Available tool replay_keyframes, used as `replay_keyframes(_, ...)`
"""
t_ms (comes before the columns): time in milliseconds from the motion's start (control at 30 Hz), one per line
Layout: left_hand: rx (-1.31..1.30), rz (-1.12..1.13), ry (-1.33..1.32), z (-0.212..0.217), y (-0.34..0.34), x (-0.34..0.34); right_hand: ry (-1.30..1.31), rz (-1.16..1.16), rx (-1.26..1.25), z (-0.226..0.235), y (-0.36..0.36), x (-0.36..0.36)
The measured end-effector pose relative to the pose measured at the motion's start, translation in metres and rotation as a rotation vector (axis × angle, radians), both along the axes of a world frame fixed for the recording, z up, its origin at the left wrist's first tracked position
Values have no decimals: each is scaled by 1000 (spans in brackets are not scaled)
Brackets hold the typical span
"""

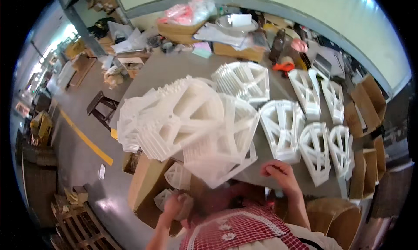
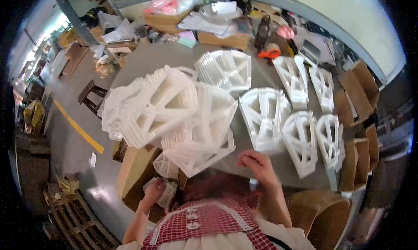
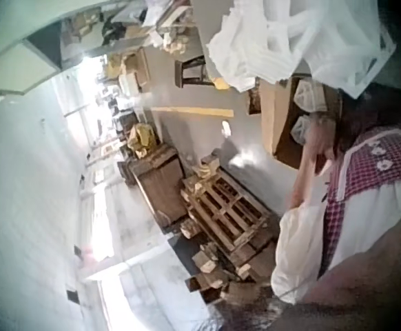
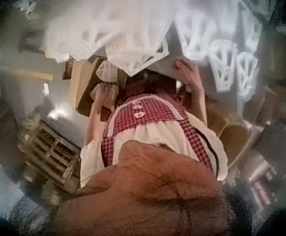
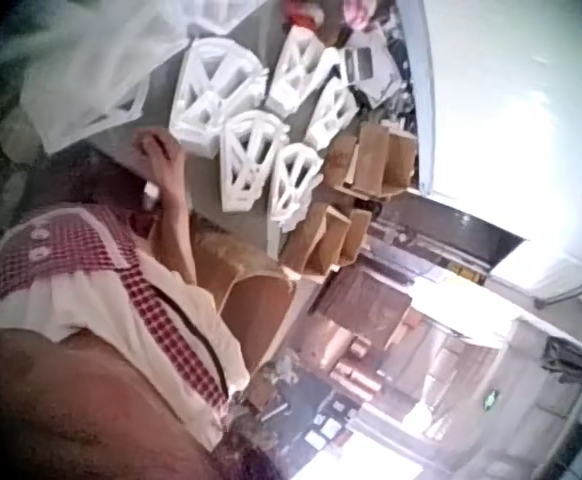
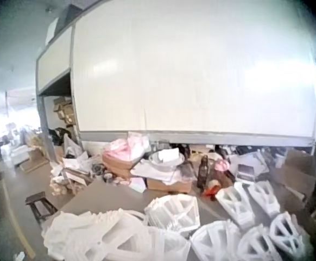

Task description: The person stacks white plastic parts from a table and places them into a cardboard box by hand, organizing the stacks within the box.

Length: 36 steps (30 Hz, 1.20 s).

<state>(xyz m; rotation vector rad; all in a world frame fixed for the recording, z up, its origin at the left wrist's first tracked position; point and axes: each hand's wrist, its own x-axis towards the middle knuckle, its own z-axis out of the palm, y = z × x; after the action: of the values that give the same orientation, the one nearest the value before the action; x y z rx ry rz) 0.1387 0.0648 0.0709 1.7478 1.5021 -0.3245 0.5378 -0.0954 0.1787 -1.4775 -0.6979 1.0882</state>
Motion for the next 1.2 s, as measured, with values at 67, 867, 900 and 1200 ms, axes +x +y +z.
replay_keyframes(67,262,281,-498,26,23,25,66,-1,131,11,33,10)
replay_keyframes(867,-118,1027,-1363,101,130,51,1119,451,-170,8,219,-140)
replay_keyframes(900,-147,1009,-1366,98,133,52,1118,426,-131,1,229,-148)
replay_keyframes(1200,-235,996,-1496,89,129,48,928,22,146,19,228,-203)
